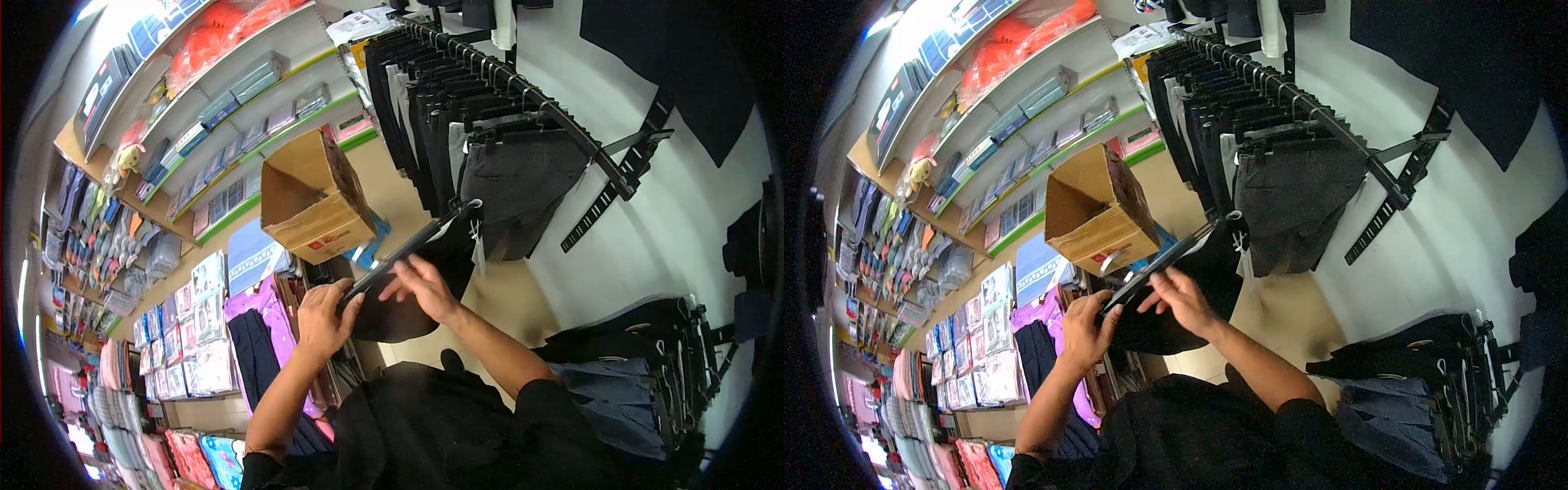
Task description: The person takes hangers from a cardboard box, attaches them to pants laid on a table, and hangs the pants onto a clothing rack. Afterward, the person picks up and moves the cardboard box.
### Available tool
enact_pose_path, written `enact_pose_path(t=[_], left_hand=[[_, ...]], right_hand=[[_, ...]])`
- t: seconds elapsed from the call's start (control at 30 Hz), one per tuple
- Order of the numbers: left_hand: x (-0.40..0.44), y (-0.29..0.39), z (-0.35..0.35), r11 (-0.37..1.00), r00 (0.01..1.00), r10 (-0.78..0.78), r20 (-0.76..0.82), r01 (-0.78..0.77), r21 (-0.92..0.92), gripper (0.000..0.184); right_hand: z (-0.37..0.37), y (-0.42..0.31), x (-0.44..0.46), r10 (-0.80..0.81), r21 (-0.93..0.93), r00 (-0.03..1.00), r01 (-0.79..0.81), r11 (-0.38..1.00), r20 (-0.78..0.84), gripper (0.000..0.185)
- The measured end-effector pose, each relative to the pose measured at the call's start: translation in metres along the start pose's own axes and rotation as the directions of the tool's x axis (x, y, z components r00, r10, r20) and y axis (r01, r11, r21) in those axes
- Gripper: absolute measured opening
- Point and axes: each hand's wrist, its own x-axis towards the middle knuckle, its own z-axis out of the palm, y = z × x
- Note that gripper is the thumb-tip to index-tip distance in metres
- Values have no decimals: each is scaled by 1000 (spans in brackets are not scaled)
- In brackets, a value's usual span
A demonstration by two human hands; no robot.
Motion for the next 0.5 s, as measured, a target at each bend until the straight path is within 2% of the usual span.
enact_pose_path(t=[0.07, 0.17, 0.23, 0.3, 0.5], left_hand=[[4, -2, -2, 987, 968, 159, -193, -152, 49, 30], [-17, -13, 21, 989, 972, 4, -236, -38, -141, 29], [-42, -41, 37, 910, 960, -228, -162, 152, -385, 24], [-61, -51, 38, 865, 942, -335, -20, 299, -404, 19], [-137, -125, 84, 708, 839, -519, 167, 530, -467, 21]], right_hand=[[-12, -1, 6, -20, 59, 993, 27, 998, -118, 43], [-52, -18, -5, -12, 148, 968, 51, 988, -249, 35], [-68, -25, -6, -48, 166, 952, 102, 981, -301, 29], [-85, -30, -8, -85, 128, 915, 147, 981, -394, 29], [-135, -51, -4, -137, 164, 790, 287, 944, -597, 26]])
